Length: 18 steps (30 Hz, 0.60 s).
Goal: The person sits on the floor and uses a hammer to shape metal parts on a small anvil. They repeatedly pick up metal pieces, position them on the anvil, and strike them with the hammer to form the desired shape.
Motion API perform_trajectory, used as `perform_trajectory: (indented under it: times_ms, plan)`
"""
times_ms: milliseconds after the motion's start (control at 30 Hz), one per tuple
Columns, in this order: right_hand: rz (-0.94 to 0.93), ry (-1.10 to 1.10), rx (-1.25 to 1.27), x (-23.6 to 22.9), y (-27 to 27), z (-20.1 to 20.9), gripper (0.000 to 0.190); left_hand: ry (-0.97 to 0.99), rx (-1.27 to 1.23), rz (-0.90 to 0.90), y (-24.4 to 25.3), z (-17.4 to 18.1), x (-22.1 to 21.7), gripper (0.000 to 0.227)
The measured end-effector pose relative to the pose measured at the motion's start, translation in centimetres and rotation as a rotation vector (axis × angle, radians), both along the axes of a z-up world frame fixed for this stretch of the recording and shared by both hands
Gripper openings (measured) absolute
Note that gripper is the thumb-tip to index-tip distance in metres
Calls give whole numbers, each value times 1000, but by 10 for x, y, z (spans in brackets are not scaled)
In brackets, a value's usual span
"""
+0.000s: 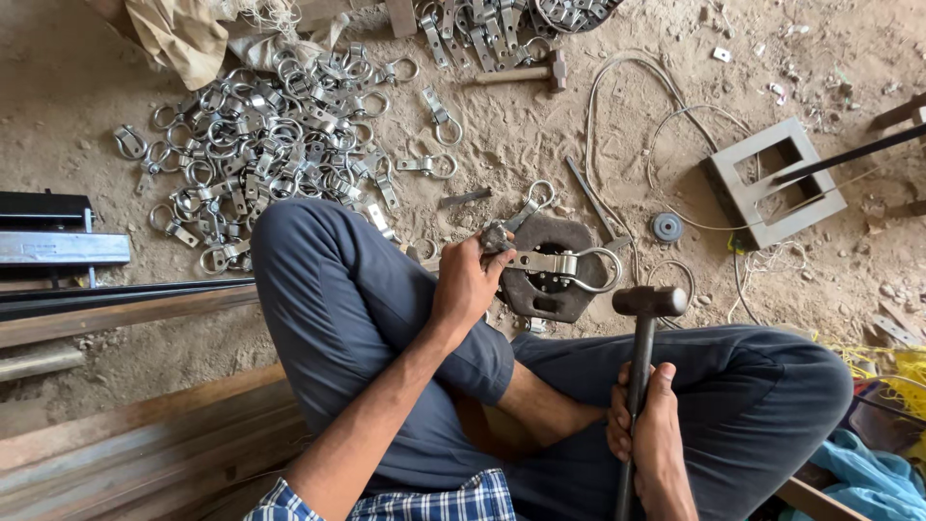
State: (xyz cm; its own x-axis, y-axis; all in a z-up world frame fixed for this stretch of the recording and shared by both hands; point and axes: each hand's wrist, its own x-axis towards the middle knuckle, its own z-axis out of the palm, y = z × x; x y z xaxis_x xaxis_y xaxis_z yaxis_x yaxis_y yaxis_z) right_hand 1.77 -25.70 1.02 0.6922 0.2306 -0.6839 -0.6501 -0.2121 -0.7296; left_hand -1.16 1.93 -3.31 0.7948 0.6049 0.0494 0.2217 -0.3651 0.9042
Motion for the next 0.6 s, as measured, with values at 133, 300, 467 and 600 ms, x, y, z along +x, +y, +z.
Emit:
perform_trajectory:
  times_ms: [133, 300, 467, 600]
  plan:
    - [33, -25, 42, 0, -3, -1, 62, -68, 68, -9, -1, -5, 0, 23]
    - [66, 71, -23, -3, 8, 14, 47, 124, 69, -82, -11, -8, 8, 22]
    - [56, 37, -22, 5, 26, 56, 44, 104, 199, -91, -12, 6, 10, 27]
    - [-144, -384, 405, 3, 10, 56, 42, 77, 167, -100, -17, -7, 8, 27]
